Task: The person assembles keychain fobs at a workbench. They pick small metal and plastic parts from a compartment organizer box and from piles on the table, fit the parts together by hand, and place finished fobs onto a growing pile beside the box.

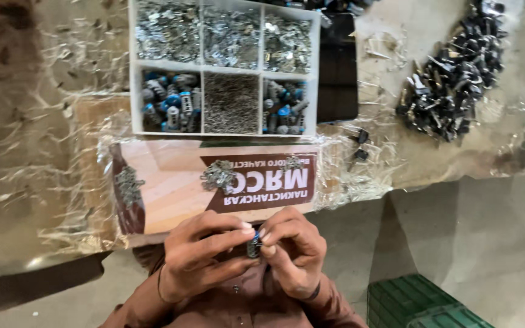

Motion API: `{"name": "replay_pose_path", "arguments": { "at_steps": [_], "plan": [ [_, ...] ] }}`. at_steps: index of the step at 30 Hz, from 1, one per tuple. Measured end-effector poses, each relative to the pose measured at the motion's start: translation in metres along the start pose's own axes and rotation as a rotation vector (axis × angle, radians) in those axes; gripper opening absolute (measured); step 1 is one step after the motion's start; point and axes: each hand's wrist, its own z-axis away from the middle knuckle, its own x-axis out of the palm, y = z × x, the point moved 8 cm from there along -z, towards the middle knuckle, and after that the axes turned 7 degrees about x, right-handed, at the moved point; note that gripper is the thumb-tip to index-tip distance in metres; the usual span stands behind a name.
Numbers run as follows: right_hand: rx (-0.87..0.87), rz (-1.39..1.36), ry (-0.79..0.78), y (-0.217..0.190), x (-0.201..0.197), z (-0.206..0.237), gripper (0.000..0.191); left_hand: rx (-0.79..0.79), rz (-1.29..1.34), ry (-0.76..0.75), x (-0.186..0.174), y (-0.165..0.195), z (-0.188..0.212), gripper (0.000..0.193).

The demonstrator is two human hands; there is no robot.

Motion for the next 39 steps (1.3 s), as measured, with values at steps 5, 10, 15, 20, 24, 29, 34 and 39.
{"name": "replay_pose_path", "arguments": {
  "at_steps": [5, 10, 15, 20, 24, 29, 34, 39],
  "plan": [
    [-0.165, 0.192, 0.035, -0.015, -0.002, 0.001, 0.009, 0.051, -0.043, -0.010, 0.008, 0.001, -0.002, 0.046],
    [-0.065, 0.165, -0.002, 0.001, -0.012, 0.002, 0.013, 0.056, -0.103, -0.017, 0.012, 0.002, -0.006, 0.044],
    [0.336, -0.509, -0.160, 0.043, -0.011, 0.003, 0.016, 0.129, -0.048, -0.019, 0.011, 0.008, -0.008, 0.040],
    [0.163, 0.135, -0.031, 0.035, -0.009, -0.008, 0.022, 0.073, -0.055, 0.063, -0.020, 0.002, 0.002, 0.039],
    [-0.249, 1.011, 0.018, 0.012, 0.021, -0.020, 0.046, 0.004, -0.139, 0.176, -0.048, -0.006, 0.011, 0.041],
    [-0.399, 1.130, -0.143, 0.017, 0.028, -0.020, 0.052, -0.046, -0.148, 0.145, -0.045, -0.010, 0.016, 0.040],
    [-0.417, 0.585, -0.197, 0.013, -0.006, 0.000, 0.026, 0.008, -0.098, 0.076, -0.019, -0.007, 0.013, 0.041],
    [-0.048, -0.046, -0.069, 0.041, -0.025, 0.031, 0.018, -0.040, 0.042, 0.010, 0.016, -0.013, 0.012, 0.042]
  ]
}}
